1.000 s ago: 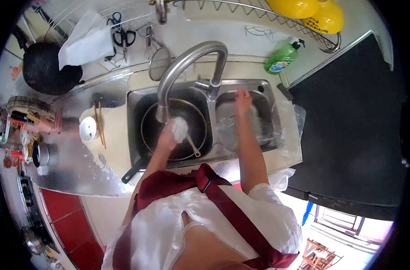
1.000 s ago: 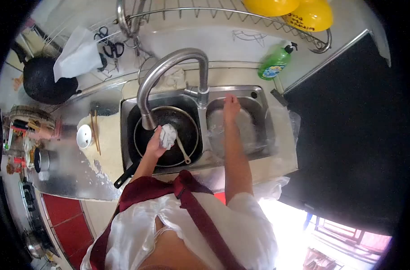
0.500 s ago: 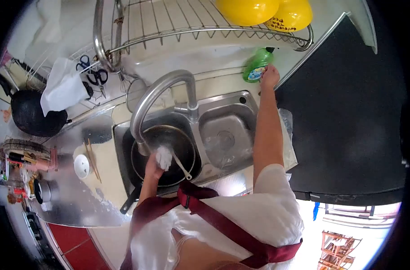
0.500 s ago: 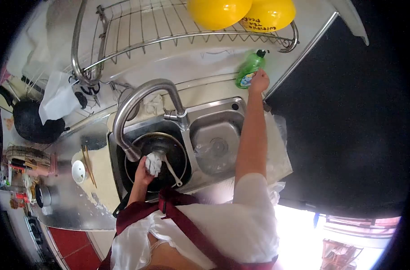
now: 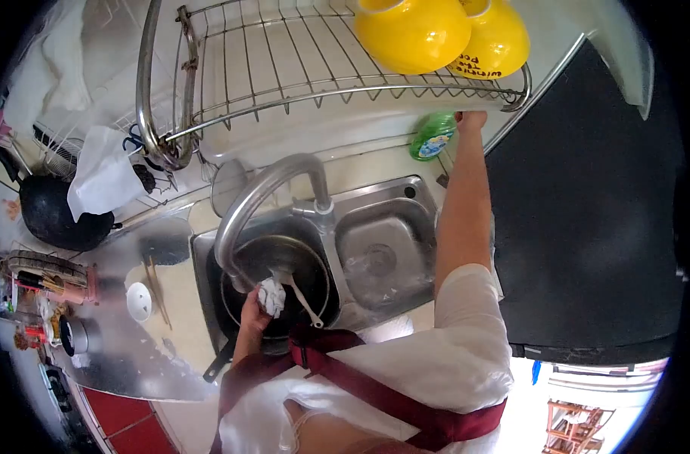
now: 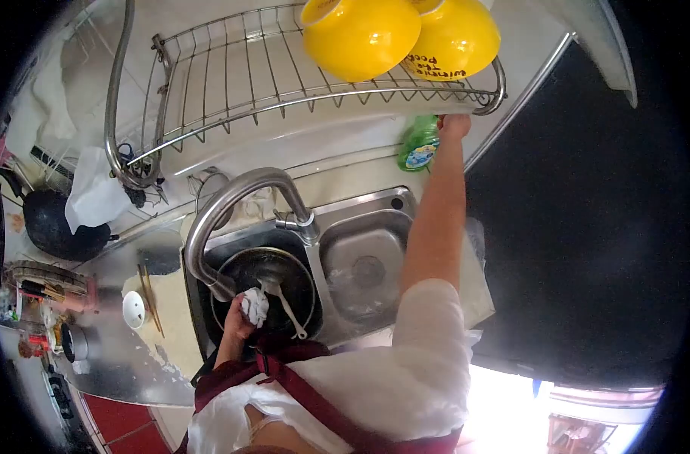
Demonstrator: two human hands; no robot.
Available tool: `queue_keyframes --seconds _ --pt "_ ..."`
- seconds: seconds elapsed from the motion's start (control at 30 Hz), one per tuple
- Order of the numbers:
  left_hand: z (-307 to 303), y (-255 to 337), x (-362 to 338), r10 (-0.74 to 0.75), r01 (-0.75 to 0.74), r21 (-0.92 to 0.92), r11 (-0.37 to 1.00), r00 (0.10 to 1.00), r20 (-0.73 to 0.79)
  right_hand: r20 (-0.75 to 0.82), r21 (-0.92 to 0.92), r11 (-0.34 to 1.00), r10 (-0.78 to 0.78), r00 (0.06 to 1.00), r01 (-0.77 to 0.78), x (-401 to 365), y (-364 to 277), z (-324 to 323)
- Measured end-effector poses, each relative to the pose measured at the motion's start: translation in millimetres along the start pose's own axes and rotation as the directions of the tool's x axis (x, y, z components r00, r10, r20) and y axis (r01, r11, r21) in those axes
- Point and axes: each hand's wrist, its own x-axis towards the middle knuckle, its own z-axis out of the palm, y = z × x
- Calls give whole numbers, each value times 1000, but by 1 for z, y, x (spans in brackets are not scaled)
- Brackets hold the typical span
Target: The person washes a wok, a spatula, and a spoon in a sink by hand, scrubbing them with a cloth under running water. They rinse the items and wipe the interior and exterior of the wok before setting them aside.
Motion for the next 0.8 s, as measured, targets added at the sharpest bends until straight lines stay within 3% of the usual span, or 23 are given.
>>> queue_keyframes --seconds 0.1,0.17,0.2,0.27,0.4,0.47,0.5,0.53,0.57,0.63,0.77,0.8 --pt "-9 0 5 -18 18 2 1000 997 74 44 -129 987 -91 995 96 -11 -13 12" --pt "-2 0 0 -3 4 -20 1000 997 78 -119 265 964 8 993 24 -3 -14 20" --pt "-6 0 3 -6 6 8 1000 997 71 -132 274 961 9 991 28 4 -12 20" --pt "-7 -1 1 -10 9 34 999 999 31 71 509 860 -69 995 23 15 -3 13" --pt "-5 1 -5 -30 27 87 996 999 38 -119 407 910 -30 992 77 -9 -17 19" --pt "-6 -2 -2 -43 38 123 992 998 42 131 522 841 -240 962 139 34 6 13" --pt "-13 -4 2 -53 46 139 989 998 46 114 523 839 -243 963 150 68 24 8" --pt "-17 -5 5 -62 54 155 987 997 48 93 212 949 -257 962 233 108 44 1" --pt "-13 -6 3 -71 63 167 984 996 46 78 -126 952 -271 960 279 129 55 -9" --pt "3 -8 -7 9 -22 169 985 997 79 59 -62 974 -215 975 219 126 48 -18" --pt "8 -6 -3 -32 23 163 986 998 56 80 196 981 -6 997 -10 103 26 -8" --pt "7 -4 -1 -45 31 171 985 996 78 103 332 943 -68 992 30 97 30 -7"
